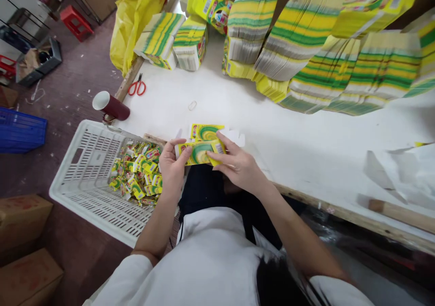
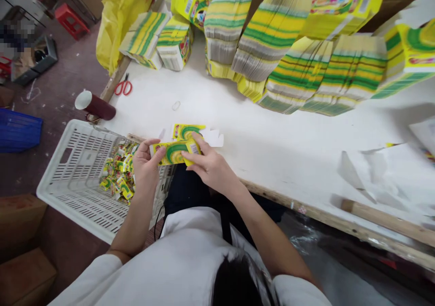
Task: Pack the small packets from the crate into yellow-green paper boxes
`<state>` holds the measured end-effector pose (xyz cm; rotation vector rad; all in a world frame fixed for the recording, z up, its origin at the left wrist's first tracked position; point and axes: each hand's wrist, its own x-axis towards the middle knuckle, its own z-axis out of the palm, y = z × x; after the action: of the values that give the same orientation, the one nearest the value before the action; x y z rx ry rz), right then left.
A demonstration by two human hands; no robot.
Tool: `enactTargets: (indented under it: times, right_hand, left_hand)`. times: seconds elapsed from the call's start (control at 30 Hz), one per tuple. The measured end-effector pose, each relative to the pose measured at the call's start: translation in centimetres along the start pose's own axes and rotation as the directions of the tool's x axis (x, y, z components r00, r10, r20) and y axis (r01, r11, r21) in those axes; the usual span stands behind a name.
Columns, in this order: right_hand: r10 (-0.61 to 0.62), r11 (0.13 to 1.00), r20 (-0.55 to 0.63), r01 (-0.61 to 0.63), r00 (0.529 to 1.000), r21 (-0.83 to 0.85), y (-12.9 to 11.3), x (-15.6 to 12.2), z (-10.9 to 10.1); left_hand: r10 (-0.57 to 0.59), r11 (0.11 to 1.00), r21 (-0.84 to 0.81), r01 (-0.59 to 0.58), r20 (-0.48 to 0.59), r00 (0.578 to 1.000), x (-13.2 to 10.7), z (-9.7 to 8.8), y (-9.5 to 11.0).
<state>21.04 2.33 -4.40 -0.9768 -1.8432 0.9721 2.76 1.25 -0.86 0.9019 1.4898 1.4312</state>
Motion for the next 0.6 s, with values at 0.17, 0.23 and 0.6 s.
enactTargets:
  times: [0.17,0.23,0.6]
  right_hand:
    - [0.135,0.985,-0.140,-0.119,0.981,0.123,-0.5,0.6,1.1]
    - [0.101,0.979,-0.074,-0.087,0.992,0.182,-0.9,1.1,1.5]
    - [0.076,0.995,0.018,-0.077,0.997,0.064,-1.2,1.0,3.8]
  left_hand:
    - [-0.054,0.998,0.012,0.054,0.044,0.998,-0.2,-1.4,-0.7]
    - [-0.024,0.999,0.042,0.023,0.016,1.000,-0.2,-2.4,-0.6]
    - [0.071,0.992,0.105,-0.066,-0.042,0.997,-1.7,-2.3,-0.1]
